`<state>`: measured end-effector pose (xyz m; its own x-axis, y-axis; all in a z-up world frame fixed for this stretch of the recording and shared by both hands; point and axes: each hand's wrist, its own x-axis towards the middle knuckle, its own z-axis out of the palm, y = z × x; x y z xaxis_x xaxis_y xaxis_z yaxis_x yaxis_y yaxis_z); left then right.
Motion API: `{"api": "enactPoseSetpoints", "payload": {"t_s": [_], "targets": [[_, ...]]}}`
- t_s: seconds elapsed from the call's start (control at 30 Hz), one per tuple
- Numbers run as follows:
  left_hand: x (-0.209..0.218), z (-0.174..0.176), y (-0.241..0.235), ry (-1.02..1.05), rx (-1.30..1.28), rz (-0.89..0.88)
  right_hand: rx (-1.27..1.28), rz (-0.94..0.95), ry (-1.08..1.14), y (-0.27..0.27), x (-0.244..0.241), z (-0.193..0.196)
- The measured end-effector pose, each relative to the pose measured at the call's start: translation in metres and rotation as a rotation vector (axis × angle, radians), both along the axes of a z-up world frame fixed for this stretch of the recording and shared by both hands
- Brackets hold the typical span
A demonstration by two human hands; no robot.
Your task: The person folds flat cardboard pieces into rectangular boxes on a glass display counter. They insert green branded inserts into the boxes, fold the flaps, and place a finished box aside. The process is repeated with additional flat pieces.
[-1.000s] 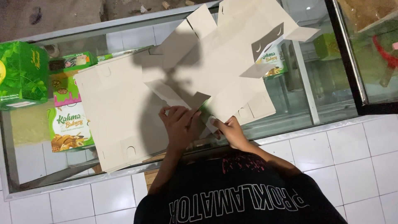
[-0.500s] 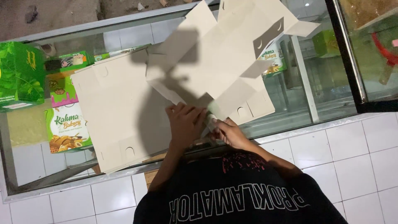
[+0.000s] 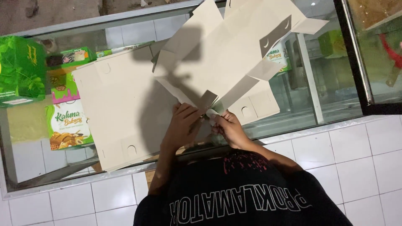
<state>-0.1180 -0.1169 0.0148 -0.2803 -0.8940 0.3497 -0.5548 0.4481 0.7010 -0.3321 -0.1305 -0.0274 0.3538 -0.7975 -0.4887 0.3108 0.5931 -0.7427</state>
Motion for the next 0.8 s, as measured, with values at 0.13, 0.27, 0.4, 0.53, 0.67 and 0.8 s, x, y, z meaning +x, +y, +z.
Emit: {"api": "enactPoseSetpoints", "payload": {"t_s": [0.13,0.27,0.4,0.53,0.67,0.8], "targets": [[-0.003,-0.002,0.000,0.006,-0.098,0.019,-0.036,0.009,-0.007,0.001,0.001,0.008],[-0.005,-0.002,-0.003,0.033,-0.163,0.062,-0.045,-0.001,0.037,0.002,0.003,0.008],[-0.005,-0.005,-0.002,0.058,-0.163,0.050,-0.059,-0.011,0.066,0.002,0.003,0.004],[-0.005,-0.006,-0.002,0.050,-0.187,0.055,-0.041,-0.011,0.023,0.003,0.004,0.009],[-0.005,-0.001,-0.002,0.008,-0.201,0.061,-0.042,-0.014,-0.003,0.004,0.002,0.001],[-0.006,0.007,0.000,0.006,-0.209,0.061,-0.084,-0.018,-0.009,0.007,-0.001,-0.011]]}}
